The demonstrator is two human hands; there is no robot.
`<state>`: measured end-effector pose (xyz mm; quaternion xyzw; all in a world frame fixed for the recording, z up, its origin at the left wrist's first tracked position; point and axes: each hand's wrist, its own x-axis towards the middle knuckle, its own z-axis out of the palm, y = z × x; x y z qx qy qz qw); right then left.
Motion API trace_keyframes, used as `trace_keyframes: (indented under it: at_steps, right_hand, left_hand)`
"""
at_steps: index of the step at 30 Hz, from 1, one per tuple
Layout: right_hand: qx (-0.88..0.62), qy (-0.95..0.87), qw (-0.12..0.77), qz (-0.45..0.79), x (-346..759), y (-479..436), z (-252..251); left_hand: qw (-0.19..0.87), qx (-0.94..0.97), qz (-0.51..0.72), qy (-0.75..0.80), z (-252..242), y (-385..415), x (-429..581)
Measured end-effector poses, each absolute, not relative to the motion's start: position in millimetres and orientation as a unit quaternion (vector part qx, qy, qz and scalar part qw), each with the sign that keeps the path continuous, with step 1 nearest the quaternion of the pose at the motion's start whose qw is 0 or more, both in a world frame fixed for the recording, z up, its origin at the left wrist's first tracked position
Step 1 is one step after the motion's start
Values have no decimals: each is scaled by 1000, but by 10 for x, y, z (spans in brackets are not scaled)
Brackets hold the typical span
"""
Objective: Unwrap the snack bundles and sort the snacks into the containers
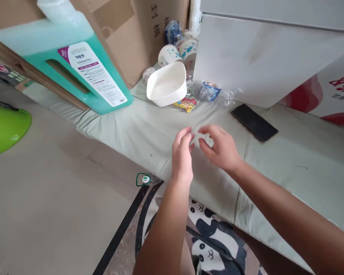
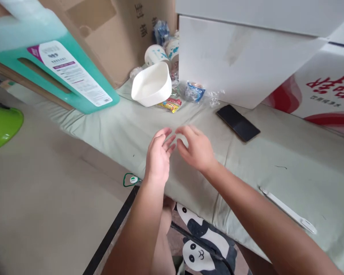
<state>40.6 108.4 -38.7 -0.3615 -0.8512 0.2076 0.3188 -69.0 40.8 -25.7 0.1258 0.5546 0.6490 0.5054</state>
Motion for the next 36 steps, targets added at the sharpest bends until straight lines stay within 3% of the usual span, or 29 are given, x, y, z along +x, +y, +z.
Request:
trace_keyframes:
  at_steps: [4,13,16,23,31,36]
  right_hand:
    - [-336,-892,290,83,-348,1759,-353]
    - [-332,-927,174,6,-629,2262,-436]
    - [-331,-923,196,-13,-296,1989,-370]
    - [-385,-847,351,-109,1270,895,-365]
    - [-562,-707,405,-142,2828,178,-744]
    - [-660,-635,391,-90,3380,89,-816]
  left_hand:
    - [505,121,653,551,-286,442,-853]
    - [526,79,649,543,-291,414,-1043]
    - [538,70,664,515,-274,396,-1000]
    - [553,119,659,496,-221,393,-712]
    - [626,292,499,523,-305,489,70]
    - [634,336,458,525,-348,558,423]
